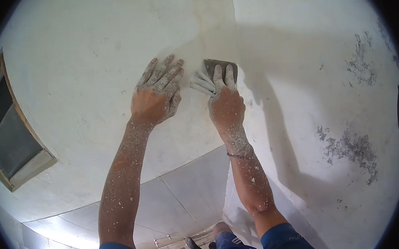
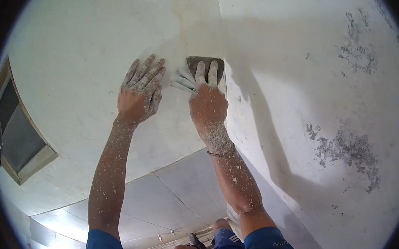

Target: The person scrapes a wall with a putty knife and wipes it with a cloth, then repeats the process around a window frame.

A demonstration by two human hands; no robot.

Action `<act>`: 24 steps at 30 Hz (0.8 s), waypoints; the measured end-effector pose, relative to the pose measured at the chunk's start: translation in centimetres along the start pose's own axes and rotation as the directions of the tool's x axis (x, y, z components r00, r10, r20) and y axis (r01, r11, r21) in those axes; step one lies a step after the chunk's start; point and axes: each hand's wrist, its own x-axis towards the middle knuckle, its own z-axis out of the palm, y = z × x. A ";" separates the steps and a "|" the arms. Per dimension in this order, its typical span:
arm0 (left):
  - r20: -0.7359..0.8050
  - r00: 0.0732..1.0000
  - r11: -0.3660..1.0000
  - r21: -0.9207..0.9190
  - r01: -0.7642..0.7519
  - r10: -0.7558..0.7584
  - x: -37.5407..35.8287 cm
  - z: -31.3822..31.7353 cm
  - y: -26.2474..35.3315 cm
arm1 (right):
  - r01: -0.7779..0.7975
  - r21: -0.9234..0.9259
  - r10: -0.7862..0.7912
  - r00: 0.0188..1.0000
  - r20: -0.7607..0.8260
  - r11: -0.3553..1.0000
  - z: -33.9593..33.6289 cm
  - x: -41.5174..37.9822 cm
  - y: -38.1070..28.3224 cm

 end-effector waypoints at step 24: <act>0.021 1.000 0.998 -0.055 0.015 -0.014 0.0 -0.1 -0.1 | 0.085 -0.094 -0.093 0.992 -0.082 0.992 0.5 1.9 -0.5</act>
